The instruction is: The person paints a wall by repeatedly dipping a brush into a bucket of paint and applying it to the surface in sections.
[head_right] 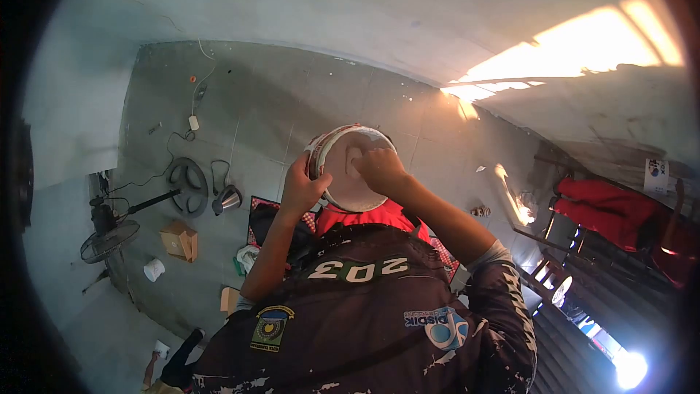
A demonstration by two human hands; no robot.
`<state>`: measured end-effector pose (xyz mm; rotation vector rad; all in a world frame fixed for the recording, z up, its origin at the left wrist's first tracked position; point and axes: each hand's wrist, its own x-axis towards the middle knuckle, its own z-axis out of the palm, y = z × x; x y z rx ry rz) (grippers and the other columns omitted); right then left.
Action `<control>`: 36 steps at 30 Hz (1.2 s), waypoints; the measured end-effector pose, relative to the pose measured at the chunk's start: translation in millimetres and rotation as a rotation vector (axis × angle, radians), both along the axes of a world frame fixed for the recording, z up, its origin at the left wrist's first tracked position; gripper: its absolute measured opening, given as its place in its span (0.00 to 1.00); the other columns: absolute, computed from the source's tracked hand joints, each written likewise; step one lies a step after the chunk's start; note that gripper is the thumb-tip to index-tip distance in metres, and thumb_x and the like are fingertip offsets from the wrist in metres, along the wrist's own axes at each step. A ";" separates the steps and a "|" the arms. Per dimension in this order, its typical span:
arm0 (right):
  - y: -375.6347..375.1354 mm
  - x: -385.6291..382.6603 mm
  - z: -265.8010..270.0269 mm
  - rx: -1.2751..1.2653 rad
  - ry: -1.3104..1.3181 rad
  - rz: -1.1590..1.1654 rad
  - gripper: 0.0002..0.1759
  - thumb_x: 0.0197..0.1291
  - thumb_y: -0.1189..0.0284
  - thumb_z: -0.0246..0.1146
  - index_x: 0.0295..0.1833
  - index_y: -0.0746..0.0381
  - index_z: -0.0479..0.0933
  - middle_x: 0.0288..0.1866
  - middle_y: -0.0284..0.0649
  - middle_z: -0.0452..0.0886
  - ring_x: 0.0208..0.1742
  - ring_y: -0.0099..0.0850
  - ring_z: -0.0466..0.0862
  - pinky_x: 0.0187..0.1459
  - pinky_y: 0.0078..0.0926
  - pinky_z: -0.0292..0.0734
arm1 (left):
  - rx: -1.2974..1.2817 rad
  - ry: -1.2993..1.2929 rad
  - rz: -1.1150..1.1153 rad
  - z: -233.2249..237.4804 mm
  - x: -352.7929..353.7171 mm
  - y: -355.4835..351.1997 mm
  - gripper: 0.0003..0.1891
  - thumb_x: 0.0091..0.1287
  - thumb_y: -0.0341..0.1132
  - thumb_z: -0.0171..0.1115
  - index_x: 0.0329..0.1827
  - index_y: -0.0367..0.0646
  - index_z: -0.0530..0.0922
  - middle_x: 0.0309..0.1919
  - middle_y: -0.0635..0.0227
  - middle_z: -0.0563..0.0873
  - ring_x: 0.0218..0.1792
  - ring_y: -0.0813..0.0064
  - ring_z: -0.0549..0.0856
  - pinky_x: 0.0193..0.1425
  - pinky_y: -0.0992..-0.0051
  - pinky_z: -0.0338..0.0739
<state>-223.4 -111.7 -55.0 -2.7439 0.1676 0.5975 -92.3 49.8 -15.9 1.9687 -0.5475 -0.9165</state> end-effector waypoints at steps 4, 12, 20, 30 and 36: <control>5.4 2.2 -1.5 0.035 -0.014 -0.046 0.06 0.54 0.73 0.63 0.37 0.56 0.83 0.34 0.45 0.85 0.34 0.41 0.88 0.36 0.39 0.82 | -0.055 -0.014 -0.009 4.2 5.0 -0.8 0.12 0.50 0.32 0.63 0.37 0.37 0.76 0.23 0.73 0.75 0.25 0.82 0.72 0.30 0.76 0.68; 14.4 13.0 0.4 0.099 -0.008 -0.085 0.09 0.51 0.74 0.63 0.40 0.55 0.83 0.34 0.45 0.85 0.38 0.42 0.87 0.39 0.41 0.81 | -0.092 0.003 -0.003 5.1 7.4 4.2 0.12 0.50 0.32 0.63 0.37 0.37 0.76 0.23 0.74 0.75 0.24 0.82 0.71 0.29 0.76 0.67; 8.7 14.8 20.7 0.152 -0.045 -0.205 0.14 0.55 0.70 0.63 0.48 0.59 0.81 0.32 0.47 0.84 0.36 0.46 0.86 0.39 0.46 0.79 | -0.073 -0.011 0.000 6.8 15.7 -4.4 0.13 0.50 0.31 0.63 0.38 0.35 0.76 0.24 0.73 0.77 0.24 0.83 0.72 0.29 0.78 0.68; -36.3 -39.6 66.4 0.450 -0.049 -0.566 0.17 0.61 0.65 0.61 0.50 0.64 0.75 0.32 0.53 0.82 0.36 0.54 0.82 0.38 0.49 0.74 | -0.122 0.061 0.117 -32.0 26.8 -3.7 0.18 0.49 0.33 0.64 0.41 0.32 0.77 0.34 0.51 0.85 0.37 0.59 0.86 0.43 0.65 0.78; -31.2 -59.9 56.7 0.479 -0.203 -0.625 0.12 0.61 0.69 0.60 0.47 0.63 0.72 0.33 0.52 0.82 0.35 0.54 0.81 0.37 0.49 0.73 | -0.066 0.055 0.121 -12.3 31.8 -9.8 0.16 0.49 0.33 0.64 0.39 0.32 0.76 0.33 0.52 0.85 0.35 0.60 0.85 0.42 0.67 0.78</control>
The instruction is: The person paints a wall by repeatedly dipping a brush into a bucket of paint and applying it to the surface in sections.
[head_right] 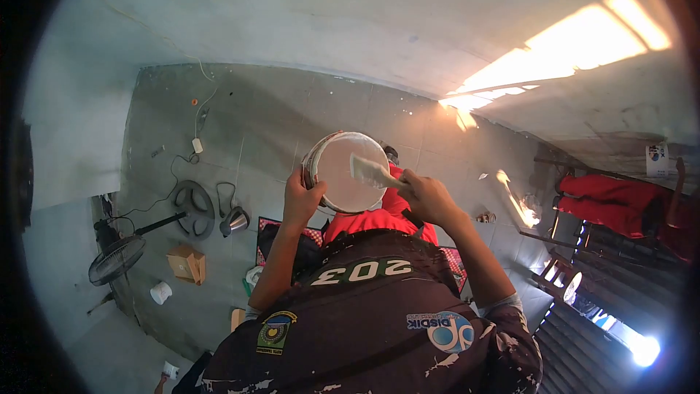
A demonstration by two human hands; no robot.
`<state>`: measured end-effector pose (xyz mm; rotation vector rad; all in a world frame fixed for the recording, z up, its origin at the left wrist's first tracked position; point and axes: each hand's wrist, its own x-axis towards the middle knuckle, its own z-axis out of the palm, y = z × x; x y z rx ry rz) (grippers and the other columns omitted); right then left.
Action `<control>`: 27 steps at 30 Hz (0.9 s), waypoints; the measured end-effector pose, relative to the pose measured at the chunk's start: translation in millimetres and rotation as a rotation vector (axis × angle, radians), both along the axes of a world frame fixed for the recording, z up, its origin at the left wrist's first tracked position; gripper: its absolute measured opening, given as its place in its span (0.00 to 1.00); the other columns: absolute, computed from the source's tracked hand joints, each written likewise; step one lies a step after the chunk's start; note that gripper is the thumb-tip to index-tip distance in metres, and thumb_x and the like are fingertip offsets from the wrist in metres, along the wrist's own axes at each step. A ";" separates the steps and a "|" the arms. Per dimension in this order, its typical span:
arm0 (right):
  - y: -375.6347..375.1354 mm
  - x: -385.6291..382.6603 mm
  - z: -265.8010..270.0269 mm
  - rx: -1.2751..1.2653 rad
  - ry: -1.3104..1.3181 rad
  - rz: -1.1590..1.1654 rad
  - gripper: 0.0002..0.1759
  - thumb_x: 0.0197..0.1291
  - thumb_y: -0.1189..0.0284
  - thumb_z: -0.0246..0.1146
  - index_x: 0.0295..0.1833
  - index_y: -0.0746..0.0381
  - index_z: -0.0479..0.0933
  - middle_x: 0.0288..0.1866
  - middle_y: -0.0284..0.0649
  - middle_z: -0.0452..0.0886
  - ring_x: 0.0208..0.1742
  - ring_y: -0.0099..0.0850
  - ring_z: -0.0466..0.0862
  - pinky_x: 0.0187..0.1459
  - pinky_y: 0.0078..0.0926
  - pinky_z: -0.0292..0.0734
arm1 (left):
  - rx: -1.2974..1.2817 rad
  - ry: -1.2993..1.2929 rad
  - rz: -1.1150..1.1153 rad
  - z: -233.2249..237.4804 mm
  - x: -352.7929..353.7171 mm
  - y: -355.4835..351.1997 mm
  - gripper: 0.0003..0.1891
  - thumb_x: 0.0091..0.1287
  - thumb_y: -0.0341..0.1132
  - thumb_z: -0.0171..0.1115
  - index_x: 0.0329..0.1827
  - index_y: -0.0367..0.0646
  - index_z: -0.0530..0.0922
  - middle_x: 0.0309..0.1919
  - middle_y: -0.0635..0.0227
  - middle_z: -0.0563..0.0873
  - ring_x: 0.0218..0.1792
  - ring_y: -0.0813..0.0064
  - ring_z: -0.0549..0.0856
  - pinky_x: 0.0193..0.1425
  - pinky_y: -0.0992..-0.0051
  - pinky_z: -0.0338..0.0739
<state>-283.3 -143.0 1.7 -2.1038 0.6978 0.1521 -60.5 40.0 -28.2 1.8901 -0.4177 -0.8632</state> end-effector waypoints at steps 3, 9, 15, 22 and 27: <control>-6.4 -0.1 -4.0 -0.071 0.097 0.073 0.10 0.61 0.70 0.60 0.46 0.62 0.71 0.33 0.51 0.82 0.35 0.54 0.81 0.36 0.49 0.73 | -0.023 -0.037 -0.020 -3.6 3.5 -13.3 0.16 0.49 0.33 0.64 0.39 0.32 0.77 0.33 0.53 0.85 0.35 0.60 0.85 0.42 0.66 0.77; -11.9 -0.4 -17.5 -0.102 0.069 0.050 0.10 0.61 0.71 0.60 0.44 0.62 0.70 0.32 0.50 0.81 0.34 0.54 0.81 0.35 0.49 0.73 | 0.015 -0.004 -0.045 -5.4 8.5 -28.5 0.18 0.49 0.35 0.65 0.41 0.33 0.77 0.35 0.52 0.85 0.38 0.57 0.86 0.44 0.64 0.78; -27.6 -2.4 -22.1 -0.093 0.037 0.010 0.10 0.60 0.71 0.62 0.42 0.62 0.69 0.32 0.50 0.81 0.34 0.54 0.81 0.34 0.49 0.72 | 0.021 -0.077 -0.048 -13.3 10.9 -46.0 0.18 0.49 0.35 0.65 0.40 0.33 0.77 0.34 0.51 0.85 0.37 0.56 0.86 0.44 0.63 0.78; -36.2 -9.6 -27.3 -0.095 -0.022 -0.059 0.12 0.61 0.68 0.62 0.43 0.61 0.68 0.32 0.50 0.81 0.35 0.54 0.81 0.34 0.51 0.72 | 0.010 -0.144 -0.110 -12.6 15.2 -70.1 0.16 0.49 0.34 0.65 0.37 0.33 0.76 0.32 0.52 0.85 0.34 0.58 0.85 0.40 0.64 0.78; -39.9 -12.4 -47.2 -0.077 0.024 -0.145 0.11 0.61 0.66 0.62 0.43 0.59 0.70 0.32 0.50 0.81 0.34 0.54 0.81 0.35 0.52 0.73 | -0.061 -0.076 -0.184 -22.8 21.7 -84.8 0.14 0.49 0.33 0.65 0.36 0.33 0.75 0.29 0.57 0.83 0.32 0.67 0.84 0.38 0.68 0.77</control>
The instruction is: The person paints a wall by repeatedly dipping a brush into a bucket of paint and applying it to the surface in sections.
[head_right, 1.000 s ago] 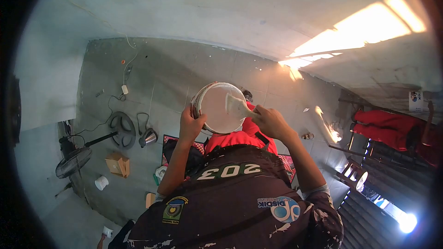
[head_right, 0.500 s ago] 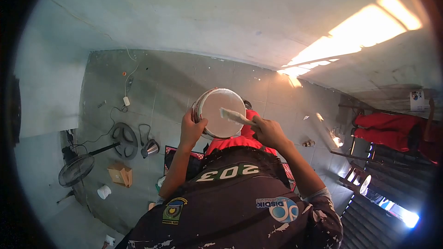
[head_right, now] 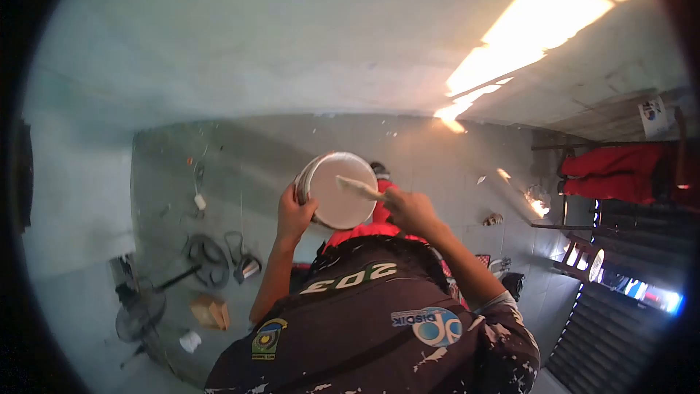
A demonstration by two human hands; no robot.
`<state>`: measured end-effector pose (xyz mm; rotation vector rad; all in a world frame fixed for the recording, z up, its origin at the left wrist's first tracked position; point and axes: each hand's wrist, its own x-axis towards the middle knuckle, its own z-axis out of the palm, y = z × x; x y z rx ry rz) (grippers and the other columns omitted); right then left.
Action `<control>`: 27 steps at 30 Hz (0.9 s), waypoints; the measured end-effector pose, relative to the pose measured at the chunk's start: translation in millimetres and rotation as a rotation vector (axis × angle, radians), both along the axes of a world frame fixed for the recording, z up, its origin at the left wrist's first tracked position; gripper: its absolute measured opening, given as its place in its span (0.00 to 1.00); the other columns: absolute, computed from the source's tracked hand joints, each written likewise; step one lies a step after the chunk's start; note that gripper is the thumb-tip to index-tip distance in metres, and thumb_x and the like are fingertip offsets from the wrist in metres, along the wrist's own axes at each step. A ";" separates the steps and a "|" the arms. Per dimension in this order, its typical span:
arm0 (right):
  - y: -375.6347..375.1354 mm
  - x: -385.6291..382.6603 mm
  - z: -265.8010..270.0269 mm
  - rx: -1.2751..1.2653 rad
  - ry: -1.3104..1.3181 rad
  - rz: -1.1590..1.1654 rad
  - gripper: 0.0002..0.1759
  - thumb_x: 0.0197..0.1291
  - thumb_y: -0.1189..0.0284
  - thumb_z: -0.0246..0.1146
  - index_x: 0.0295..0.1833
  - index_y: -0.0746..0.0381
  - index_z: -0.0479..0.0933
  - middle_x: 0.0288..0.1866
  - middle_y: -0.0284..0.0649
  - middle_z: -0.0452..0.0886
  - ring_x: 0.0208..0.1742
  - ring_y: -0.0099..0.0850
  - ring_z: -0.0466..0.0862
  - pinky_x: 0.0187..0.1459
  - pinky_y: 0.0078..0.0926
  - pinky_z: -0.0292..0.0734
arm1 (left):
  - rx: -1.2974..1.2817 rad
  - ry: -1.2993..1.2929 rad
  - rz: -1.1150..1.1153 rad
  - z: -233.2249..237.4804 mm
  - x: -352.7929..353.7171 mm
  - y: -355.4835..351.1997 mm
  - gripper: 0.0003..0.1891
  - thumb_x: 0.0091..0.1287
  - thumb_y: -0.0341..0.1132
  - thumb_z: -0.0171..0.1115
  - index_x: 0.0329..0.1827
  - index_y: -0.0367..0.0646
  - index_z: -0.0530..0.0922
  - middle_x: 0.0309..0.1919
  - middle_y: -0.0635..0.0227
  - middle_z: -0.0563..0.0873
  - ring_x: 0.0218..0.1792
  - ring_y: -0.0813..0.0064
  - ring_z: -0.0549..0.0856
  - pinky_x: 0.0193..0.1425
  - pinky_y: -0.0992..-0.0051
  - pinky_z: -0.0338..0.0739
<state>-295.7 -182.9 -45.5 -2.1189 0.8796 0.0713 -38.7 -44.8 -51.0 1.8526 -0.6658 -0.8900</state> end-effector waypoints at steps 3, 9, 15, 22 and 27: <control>-15.4 -2.1 -5.3 -0.031 -0.150 -0.095 0.10 0.62 0.66 0.60 0.42 0.59 0.71 0.32 0.49 0.81 0.35 0.54 0.81 0.36 0.51 0.74 | 0.138 -0.101 -0.024 9.8 -9.0 -20.8 0.15 0.50 0.32 0.64 0.38 0.33 0.76 0.29 0.58 0.82 0.33 0.71 0.83 0.39 0.70 0.77; -68.9 -12.9 -7.8 -0.038 -0.169 -0.045 0.10 0.62 0.67 0.59 0.46 0.59 0.74 0.36 0.47 0.82 0.37 0.51 0.82 0.36 0.48 0.74 | 0.050 -0.054 -0.046 -2.5 -10.5 -78.3 0.16 0.51 0.30 0.64 0.41 0.32 0.76 0.32 0.59 0.84 0.35 0.72 0.83 0.41 0.71 0.77; -117.9 -35.7 -5.4 0.025 -0.211 -0.181 0.09 0.61 0.69 0.58 0.44 0.61 0.73 0.35 0.50 0.82 0.39 0.54 0.81 0.38 0.51 0.73 | 0.054 -0.128 -0.149 21.3 -25.2 -145.4 0.07 0.54 0.26 0.62 0.35 0.38 0.75 0.29 0.75 0.78 0.29 0.85 0.74 0.33 0.80 0.70; -163.4 -64.6 -23.4 0.128 -0.193 -0.178 0.10 0.62 0.68 0.61 0.46 0.61 0.74 0.37 0.54 0.80 0.39 0.55 0.80 0.41 0.47 0.74 | 0.082 -0.027 -0.096 14.3 -42.5 -203.3 0.12 0.53 0.27 0.62 0.40 0.35 0.76 0.32 0.71 0.81 0.33 0.81 0.78 0.38 0.76 0.73; -173.9 -69.1 -49.5 0.539 -0.504 -0.313 0.12 0.66 0.67 0.61 0.47 0.64 0.75 0.36 0.44 0.82 0.38 0.36 0.82 0.42 0.33 0.74 | 0.148 -0.028 -0.081 5.8 -33.4 -229.7 0.09 0.53 0.27 0.62 0.36 0.36 0.75 0.28 0.74 0.77 0.30 0.82 0.74 0.35 0.77 0.71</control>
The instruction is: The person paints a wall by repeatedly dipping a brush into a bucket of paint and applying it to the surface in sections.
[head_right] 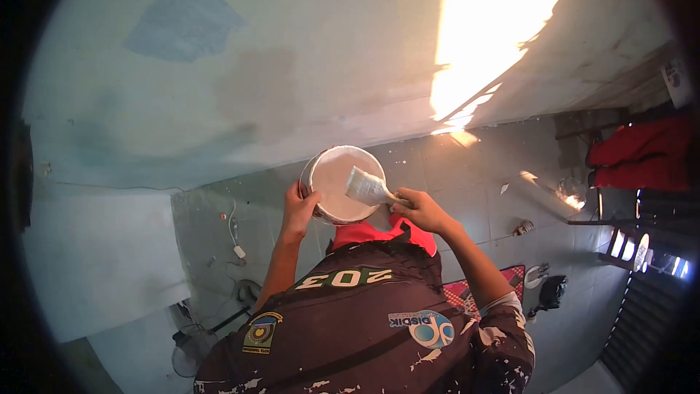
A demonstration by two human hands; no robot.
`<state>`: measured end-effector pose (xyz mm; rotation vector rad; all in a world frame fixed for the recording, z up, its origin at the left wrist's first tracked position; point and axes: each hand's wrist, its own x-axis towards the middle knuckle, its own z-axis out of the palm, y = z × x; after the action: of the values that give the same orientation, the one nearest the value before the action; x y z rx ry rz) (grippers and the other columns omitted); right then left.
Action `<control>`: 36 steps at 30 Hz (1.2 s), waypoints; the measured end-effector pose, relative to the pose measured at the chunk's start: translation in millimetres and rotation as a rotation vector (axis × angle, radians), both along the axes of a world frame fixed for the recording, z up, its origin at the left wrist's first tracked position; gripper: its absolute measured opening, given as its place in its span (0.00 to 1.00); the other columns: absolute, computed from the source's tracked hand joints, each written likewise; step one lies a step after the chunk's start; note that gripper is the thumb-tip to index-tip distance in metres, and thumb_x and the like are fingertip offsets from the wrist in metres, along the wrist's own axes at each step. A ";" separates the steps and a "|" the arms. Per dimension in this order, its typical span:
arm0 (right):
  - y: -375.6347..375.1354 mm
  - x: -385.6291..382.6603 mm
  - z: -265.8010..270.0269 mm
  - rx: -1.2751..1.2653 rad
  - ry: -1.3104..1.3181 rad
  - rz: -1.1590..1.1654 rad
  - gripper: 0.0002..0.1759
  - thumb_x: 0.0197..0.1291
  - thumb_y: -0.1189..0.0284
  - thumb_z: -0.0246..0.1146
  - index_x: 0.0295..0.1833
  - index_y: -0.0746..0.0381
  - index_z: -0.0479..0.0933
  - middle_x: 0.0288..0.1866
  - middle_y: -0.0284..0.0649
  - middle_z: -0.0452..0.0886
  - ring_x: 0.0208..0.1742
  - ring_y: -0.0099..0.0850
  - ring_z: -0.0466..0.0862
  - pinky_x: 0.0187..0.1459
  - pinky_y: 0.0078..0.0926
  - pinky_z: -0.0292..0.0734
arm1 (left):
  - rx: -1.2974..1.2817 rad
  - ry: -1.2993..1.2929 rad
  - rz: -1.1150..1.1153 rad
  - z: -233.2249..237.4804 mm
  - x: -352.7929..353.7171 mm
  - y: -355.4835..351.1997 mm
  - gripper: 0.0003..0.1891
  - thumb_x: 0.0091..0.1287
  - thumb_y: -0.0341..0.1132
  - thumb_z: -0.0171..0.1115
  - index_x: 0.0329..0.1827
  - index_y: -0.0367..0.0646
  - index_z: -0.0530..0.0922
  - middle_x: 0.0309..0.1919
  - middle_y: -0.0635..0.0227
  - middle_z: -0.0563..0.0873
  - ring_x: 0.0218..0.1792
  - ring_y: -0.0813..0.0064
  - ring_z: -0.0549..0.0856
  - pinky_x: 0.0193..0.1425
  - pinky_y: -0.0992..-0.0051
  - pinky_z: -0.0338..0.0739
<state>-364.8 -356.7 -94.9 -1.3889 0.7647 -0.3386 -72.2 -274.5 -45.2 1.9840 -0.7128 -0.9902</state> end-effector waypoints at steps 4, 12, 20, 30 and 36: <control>-8.6 7.5 2.7 0.328 -0.147 -0.084 0.13 0.70 0.66 0.59 0.41 0.66 0.76 0.31 0.30 0.78 0.35 0.18 0.76 0.36 0.22 0.72 | -0.011 0.072 0.012 -5.5 5.6 -7.9 0.09 0.53 0.27 0.63 0.37 0.36 0.75 0.29 0.74 0.77 0.30 0.82 0.75 0.35 0.78 0.72; -60.9 15.4 -8.9 0.326 -0.361 -0.445 0.17 0.72 0.63 0.55 0.29 0.59 0.72 0.20 0.28 0.68 0.17 0.15 0.62 0.19 0.15 0.55 | -0.060 0.194 0.105 -14.4 7.6 -12.3 0.11 0.54 0.24 0.62 0.40 0.35 0.75 0.32 0.72 0.78 0.34 0.81 0.77 0.40 0.77 0.74; -129.7 21.0 -89.7 0.268 -0.031 -0.727 0.20 0.70 0.58 0.56 0.31 0.62 0.76 0.18 0.30 0.70 0.14 0.16 0.63 0.15 0.17 0.56 | -0.001 0.142 0.160 -25.0 24.2 0.9 0.11 0.52 0.25 0.63 0.39 0.35 0.75 0.34 0.69 0.80 0.34 0.79 0.78 0.40 0.77 0.74; -176.6 52.2 -0.9 0.250 0.094 -0.859 0.22 0.69 0.58 0.57 0.33 0.67 0.78 0.19 0.30 0.70 0.15 0.17 0.64 0.16 0.18 0.57 | -0.004 0.126 0.218 -23.2 28.4 10.1 0.13 0.50 0.27 0.64 0.39 0.35 0.76 0.32 0.68 0.80 0.30 0.77 0.80 0.32 0.75 0.76; -161.9 43.8 92.6 0.052 -0.078 -0.889 0.19 0.70 0.61 0.58 0.32 0.67 0.77 0.17 0.27 0.67 0.16 0.14 0.62 0.16 0.16 0.54 | 0.029 0.122 0.230 -21.5 26.0 9.4 0.12 0.51 0.27 0.63 0.38 0.36 0.75 0.31 0.69 0.78 0.28 0.78 0.78 0.31 0.75 0.76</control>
<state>-321.0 -518.6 -2.4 -0.9099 1.2895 -1.0442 -46.2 -265.1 -66.7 1.9603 -0.3953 -0.9767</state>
